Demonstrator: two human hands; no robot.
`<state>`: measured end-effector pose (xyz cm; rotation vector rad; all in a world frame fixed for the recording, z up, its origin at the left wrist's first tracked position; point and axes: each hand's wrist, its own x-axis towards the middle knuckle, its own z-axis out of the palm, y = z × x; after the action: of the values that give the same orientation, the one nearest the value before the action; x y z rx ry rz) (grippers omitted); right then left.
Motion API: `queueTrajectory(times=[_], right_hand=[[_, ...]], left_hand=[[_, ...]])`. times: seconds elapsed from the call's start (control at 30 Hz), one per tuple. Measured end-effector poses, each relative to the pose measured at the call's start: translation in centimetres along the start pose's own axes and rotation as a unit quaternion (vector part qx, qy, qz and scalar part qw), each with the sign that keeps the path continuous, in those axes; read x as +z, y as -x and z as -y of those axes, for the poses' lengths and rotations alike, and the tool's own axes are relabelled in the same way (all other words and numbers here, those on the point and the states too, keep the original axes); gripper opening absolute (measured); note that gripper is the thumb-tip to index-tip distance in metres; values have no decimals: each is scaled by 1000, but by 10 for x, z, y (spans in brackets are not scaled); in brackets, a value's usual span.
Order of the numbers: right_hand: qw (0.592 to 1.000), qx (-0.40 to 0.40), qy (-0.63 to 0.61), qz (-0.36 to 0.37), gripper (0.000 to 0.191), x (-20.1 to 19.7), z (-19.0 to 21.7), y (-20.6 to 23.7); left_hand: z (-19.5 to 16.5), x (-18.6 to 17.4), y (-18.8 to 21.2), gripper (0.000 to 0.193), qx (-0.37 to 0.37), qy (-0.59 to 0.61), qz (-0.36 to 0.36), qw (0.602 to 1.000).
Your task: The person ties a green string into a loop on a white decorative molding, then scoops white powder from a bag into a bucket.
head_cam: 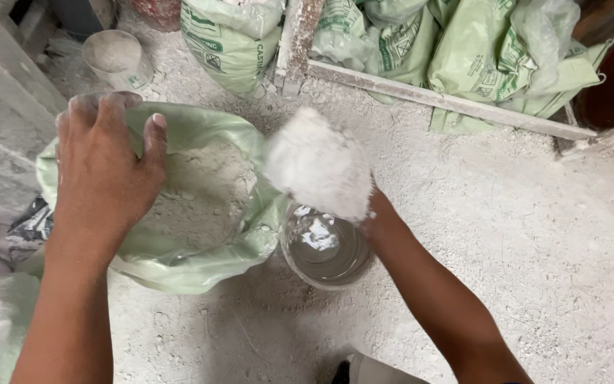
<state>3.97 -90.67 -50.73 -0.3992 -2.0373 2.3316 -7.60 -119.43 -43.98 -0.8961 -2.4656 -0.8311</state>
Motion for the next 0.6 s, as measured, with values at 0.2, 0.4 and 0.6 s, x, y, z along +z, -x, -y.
queueTrajectory(times=[0.2,0.4,0.6], right_hand=[[993,102,-17,-50,70,-57,-92,28],[986,144,-37,-74,68,-80,-161,27],[981,178,-14,-78,67,-99,-175,24]], left_hand=[[-21,6,-1,39,31,19,52,998],[-26,-7,6,41,37,55,81,995],[-3,-25,11,41,49,11,73,996]])
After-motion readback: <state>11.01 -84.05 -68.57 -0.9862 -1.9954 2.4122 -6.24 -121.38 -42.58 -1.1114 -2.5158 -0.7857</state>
